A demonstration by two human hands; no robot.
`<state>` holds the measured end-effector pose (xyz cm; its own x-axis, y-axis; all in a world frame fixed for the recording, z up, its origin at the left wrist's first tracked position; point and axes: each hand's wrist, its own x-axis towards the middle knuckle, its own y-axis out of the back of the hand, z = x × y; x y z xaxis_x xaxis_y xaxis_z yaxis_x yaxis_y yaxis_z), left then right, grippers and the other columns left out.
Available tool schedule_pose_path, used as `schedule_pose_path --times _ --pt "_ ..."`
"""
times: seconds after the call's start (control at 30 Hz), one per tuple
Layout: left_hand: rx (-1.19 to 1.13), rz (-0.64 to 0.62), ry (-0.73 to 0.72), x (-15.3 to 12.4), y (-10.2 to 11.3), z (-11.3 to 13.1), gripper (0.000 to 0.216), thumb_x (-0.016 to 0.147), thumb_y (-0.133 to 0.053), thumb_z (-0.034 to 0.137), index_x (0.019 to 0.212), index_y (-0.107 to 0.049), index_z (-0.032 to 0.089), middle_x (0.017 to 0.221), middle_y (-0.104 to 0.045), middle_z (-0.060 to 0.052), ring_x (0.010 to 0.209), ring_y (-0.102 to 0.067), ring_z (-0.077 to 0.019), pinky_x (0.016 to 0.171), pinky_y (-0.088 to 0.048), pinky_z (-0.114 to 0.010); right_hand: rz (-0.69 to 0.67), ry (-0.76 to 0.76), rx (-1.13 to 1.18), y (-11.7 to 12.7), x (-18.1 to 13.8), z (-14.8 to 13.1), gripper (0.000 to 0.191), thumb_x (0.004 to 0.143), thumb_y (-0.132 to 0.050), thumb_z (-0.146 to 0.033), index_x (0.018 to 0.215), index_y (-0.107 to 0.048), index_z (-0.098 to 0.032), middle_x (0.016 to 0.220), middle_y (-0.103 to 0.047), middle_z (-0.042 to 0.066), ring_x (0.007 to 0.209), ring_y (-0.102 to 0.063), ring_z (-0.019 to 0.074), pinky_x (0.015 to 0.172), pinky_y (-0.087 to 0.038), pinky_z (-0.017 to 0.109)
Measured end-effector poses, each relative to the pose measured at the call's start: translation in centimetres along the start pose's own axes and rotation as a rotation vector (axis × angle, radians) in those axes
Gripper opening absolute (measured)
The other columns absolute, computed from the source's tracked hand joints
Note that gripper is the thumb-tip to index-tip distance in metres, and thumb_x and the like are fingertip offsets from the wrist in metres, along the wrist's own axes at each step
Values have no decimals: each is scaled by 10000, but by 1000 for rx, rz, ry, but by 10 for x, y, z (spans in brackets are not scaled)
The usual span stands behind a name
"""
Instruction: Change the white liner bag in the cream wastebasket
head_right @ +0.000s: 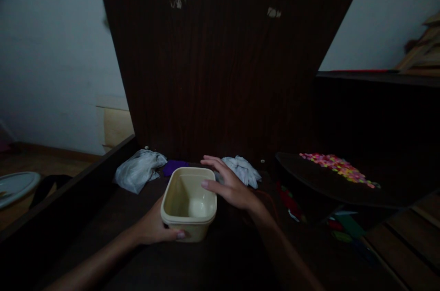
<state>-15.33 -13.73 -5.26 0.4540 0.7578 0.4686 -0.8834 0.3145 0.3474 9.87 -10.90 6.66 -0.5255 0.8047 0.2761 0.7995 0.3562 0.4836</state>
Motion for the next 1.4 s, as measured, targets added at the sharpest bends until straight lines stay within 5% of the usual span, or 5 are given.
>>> schedule_pose_path --times 0.23,0.43,0.8,1.07,1.4 --pt "189 -198 122 11 18 19 1123 789 -739 636 1620 -111 218 1612 -354 -175 1443 -390 -376 1211 -301 -529 -110 7 -373 -5 -22 0 924 788 -738 -611 1533 -403 -178 1665 -224 176 1531 -225 351 1234 -225 562" --pt "719 -360 172 22 72 36 916 695 -843 508 1480 -471 217 1513 -502 -157 1381 -475 -392 1158 -387 -514 -115 -25 -363 -4 -24 1 1008 782 -736 -630 1568 -329 -148 1670 -189 189 1540 -204 342 1243 -198 574" --pt "1283 45 595 47 115 -13 362 840 -610 223 1187 -665 138 1249 -668 -213 1197 -613 -403 960 -512 -497 -78 2 -291 -7 -25 6 918 797 -747 -586 1546 -378 -203 1676 -184 173 1538 -215 332 1237 -216 569" --pt "1118 330 626 31 119 -29 246 891 -484 274 886 -698 152 1002 -738 -171 983 -704 -326 847 -533 -378 -35 -25 -312 -6 -28 4 775 879 -652 -595 1524 -425 -229 1676 -209 140 1529 -250 326 1228 -258 556" --pt "590 790 348 61 140 17 446 845 -375 519 732 -631 171 719 -671 -43 752 -646 -240 647 -510 -277 139 138 -285 -6 -2 -10 512 936 -613 -497 1382 -580 -248 1588 -408 125 1459 -401 300 1199 -337 539"
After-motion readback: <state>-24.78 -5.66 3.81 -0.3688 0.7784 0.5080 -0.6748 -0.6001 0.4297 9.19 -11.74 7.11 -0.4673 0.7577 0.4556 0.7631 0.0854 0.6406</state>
